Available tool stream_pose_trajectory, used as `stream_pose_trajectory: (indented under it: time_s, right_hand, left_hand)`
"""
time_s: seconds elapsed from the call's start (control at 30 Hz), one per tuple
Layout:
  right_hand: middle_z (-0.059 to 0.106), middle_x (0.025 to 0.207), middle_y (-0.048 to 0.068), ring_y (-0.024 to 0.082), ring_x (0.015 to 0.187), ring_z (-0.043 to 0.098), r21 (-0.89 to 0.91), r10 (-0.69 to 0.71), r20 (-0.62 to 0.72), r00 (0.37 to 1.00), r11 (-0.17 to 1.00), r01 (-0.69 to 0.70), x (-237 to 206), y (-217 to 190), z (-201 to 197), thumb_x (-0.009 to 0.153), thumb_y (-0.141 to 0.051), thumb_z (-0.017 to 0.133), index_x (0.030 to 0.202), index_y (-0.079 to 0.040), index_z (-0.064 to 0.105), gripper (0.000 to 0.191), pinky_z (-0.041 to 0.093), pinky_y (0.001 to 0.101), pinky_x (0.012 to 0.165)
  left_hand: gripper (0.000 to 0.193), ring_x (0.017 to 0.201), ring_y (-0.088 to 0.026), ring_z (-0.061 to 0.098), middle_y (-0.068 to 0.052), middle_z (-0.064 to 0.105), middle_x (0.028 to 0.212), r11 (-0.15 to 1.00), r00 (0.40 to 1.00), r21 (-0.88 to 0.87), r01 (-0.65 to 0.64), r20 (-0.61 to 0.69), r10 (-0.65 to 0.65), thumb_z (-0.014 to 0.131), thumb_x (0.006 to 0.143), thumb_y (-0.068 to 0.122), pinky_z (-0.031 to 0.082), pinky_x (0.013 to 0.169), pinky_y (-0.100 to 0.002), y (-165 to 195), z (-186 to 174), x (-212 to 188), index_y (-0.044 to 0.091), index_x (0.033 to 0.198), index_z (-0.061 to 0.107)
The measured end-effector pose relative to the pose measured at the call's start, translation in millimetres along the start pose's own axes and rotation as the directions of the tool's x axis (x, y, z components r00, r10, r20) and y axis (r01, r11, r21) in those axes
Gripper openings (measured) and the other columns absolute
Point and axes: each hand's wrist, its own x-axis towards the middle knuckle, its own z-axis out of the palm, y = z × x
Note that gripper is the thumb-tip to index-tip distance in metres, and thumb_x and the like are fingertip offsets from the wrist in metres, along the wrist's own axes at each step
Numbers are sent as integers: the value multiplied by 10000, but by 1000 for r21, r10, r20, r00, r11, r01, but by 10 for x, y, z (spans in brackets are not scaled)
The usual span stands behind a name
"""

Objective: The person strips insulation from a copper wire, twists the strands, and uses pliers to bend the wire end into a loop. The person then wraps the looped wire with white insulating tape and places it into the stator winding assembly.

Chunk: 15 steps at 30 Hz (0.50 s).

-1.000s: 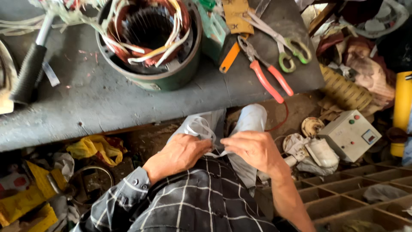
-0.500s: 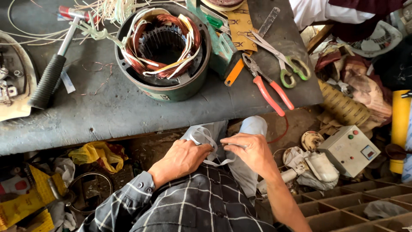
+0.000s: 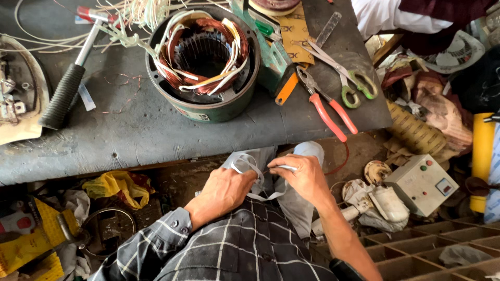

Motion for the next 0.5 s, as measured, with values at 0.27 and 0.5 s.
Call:
stream_pose_trajectory:
  time_s: [0.27,0.5]
  right_hand:
    - [778,864,73,169,755,762,-104,-100,-122,987,991,88,51,-135,-55,805,-28,783,961,-47,774,158,558,284,647]
    - [768,867,73,192,765,764,-37,-31,-30,999,999,30,15,-197,-107,845,-35,752,1106,-62,754,263,549,298,657]
  left_hand:
    - [147,577,-403,650,-189,638,593,998,998,-55,3,-65,-6,631,933,150,513,549,-509,75,-89,77,86,1050,691]
    - [90,562,-344,649,-140,615,571,995,993,59,-74,-83,79,646,919,114,494,532,-478,111,-147,31,61,991,642]
